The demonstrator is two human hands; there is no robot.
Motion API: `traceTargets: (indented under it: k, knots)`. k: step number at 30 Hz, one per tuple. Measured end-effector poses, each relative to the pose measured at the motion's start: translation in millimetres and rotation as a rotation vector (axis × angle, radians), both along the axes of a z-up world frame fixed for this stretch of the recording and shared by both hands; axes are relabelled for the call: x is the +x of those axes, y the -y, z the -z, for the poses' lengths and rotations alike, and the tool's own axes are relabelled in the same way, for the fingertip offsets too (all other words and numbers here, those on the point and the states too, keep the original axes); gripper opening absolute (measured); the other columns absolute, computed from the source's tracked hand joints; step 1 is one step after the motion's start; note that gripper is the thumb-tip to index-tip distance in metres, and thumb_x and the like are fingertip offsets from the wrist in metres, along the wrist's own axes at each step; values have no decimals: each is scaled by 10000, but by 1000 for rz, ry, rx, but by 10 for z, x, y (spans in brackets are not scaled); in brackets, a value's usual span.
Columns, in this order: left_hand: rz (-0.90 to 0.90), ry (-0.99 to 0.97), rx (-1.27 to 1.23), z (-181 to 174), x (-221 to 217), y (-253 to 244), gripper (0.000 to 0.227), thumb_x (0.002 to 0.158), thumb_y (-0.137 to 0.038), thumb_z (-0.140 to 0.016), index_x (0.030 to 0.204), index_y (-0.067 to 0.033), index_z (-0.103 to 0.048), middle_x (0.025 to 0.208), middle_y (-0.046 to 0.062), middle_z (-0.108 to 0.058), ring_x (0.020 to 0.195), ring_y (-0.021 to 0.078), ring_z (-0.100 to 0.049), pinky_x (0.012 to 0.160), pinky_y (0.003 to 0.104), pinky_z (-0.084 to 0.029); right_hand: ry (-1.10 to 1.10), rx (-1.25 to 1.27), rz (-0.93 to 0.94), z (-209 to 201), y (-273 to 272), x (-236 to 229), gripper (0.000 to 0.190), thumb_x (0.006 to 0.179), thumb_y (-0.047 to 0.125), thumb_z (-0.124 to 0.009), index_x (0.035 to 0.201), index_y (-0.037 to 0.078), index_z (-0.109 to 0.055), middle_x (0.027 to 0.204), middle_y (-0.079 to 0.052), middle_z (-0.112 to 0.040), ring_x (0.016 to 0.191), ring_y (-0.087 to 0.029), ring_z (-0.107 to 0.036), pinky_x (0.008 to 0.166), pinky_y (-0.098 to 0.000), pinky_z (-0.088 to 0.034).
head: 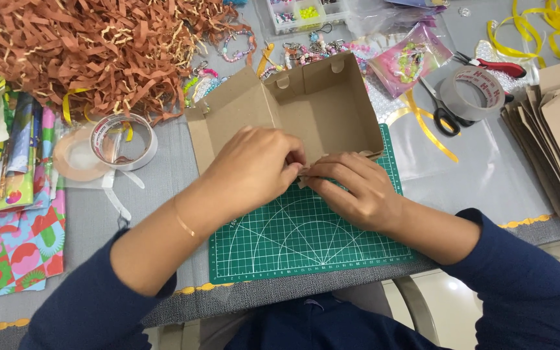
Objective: Assembling a small cardboard gift box, filling it with decorative shredded paper, and placing jewelry items inside.
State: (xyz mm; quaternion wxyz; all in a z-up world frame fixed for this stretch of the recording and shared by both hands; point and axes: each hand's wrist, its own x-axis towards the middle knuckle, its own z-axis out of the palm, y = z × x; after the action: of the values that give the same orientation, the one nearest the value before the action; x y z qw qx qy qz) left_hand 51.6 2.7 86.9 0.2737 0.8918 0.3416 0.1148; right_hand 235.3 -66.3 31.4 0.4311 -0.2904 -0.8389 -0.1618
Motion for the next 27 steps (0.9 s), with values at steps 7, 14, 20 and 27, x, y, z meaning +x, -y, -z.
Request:
traceTargets:
  k: [7, 14, 20, 27]
  knots:
    - [142, -228, 64, -53, 153, -198, 128, 878, -155, -692, 897, -108, -809, 814, 85, -700, 787, 250, -660, 759, 411, -465, 6, -44, 6, -29, 10, 41, 137, 896, -31, -760, 779, 25, -715, 849, -106, -716, 767, -260, -736, 662, -371, -610]
    - [156, -277, 21, -63, 144, -188, 125, 888, -176, -669, 858, -138, -784, 838, 77, -696, 854, 262, -614, 771, 405, -385, -69, -536, 22, -132, 83, 114, 130, 871, -30, -728, 987, 29, -720, 838, -98, -715, 750, -309, -741, 641, -380, -606]
    - [176, -323, 32, -33, 214, -191, 168, 884, -133, -612, 903, -83, -770, 812, 70, -650, 790, 221, -541, 733, 384, -337, -89, -623, 23, -171, 53, 104, 223, 832, -108, -719, 1021, 8, -706, 818, -108, -720, 769, -324, -755, 645, -393, -606]
    - [191, -385, 96, -155, 282, -137, 162, 842, -108, -606, 816, -57, -759, 784, 70, -614, 770, 209, -476, 739, 381, -300, -62, -733, 51, -160, 38, 155, 213, 864, -63, -684, 1035, 57, -639, 872, -86, -699, 832, -327, -753, 695, -401, -617]
